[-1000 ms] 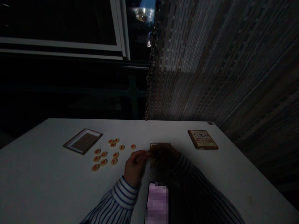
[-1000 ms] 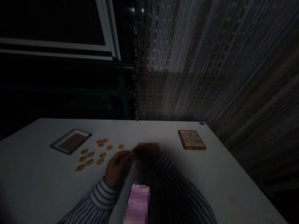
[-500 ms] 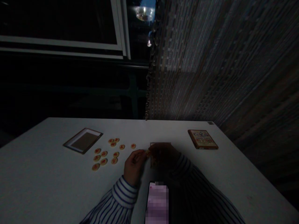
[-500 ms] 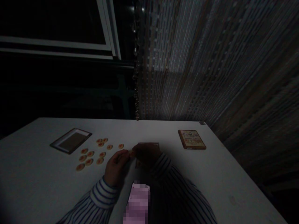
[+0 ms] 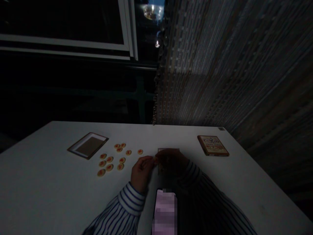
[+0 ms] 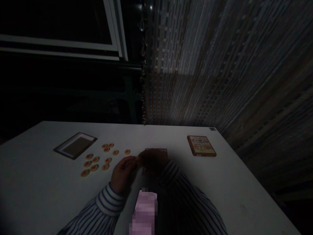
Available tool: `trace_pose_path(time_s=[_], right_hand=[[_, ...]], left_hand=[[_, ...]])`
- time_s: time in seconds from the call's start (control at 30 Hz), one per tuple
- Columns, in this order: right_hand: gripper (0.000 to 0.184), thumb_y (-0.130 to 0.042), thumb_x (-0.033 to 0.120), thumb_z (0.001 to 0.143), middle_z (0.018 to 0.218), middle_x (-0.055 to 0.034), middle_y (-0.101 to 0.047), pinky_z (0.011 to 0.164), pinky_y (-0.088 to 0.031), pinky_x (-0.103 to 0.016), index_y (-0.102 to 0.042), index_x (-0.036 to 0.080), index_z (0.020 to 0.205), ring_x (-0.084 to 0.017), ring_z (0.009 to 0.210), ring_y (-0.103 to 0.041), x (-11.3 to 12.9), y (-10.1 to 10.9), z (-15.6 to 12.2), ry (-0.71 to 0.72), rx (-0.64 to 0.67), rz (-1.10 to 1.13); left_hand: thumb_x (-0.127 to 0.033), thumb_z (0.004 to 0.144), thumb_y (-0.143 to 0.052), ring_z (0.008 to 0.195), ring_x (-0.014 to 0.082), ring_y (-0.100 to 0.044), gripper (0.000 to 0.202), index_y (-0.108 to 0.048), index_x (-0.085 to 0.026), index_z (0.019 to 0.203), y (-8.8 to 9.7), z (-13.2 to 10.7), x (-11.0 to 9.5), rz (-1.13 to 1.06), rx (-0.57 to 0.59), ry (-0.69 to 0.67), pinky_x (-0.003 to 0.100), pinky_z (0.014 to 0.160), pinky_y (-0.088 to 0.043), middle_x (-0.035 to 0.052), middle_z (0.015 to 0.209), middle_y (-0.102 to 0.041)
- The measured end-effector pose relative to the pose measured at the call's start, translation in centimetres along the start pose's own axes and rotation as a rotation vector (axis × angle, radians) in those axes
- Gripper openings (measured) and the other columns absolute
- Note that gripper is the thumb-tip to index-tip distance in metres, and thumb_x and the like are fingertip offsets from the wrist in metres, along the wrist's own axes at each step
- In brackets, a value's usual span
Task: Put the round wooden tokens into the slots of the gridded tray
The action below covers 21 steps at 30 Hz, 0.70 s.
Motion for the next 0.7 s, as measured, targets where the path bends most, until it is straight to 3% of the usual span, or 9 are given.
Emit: trace_pose_path(time_s=[0.2,0.4,0.7], right_hand=[[0.017,-0.053,0.029,0.073,0.077,-0.0042,-0.066,0.062,-0.043,-0.023,-0.062,0.018,0.081,-0.014,0.068,-0.059,0.35,0.4,0.02,-0.009,-0.052,-0.006],[0.016,-0.05,0.027,0.075,0.077,-0.0044,-0.066,0.063,-0.042,-0.024,-0.062,0.018,0.079,-0.014,0.07,-0.058,0.37,0.58,0.17,-0.039,-0.008,-0.001],[0.019,-0.048,0.031,0.077,0.081,-0.0044,-0.064,0.066,-0.041,-0.024,-0.061,0.02,0.085,-0.015,0.075,-0.057,0.42,0.22,0.02,0.054,-0.013,-0.025]], left_hand=[[-0.028,0.057,-0.067,0.07,0.0147,-0.062,0.028,-0.057,-0.012,0.078,-0.2,-0.11,-0.04,-0.041,0.023,-0.003,0.026,0.066,-0.048,0.0054,0.074,-0.066],[-0.033,0.058,-0.066,0.071,0.0161,-0.062,0.029,-0.057,-0.013,0.078,-0.09,-0.02,0.18,-0.005,0.033,-0.002,0.027,0.066,-0.048,0.0054,0.073,-0.066],[-0.032,0.056,-0.067,0.069,0.0159,-0.062,0.029,-0.058,-0.013,0.077,0.0,-0.09,-0.25,-0.038,-0.009,0.019,0.027,0.066,-0.048,0.0043,0.071,-0.067]])
Point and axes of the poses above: each hand's wrist, its own z-axis towards the middle knuckle, its own y-axis out of the back of the hand, x = y × z, the point moved 4 cm from there along z, towards the middle knuckle
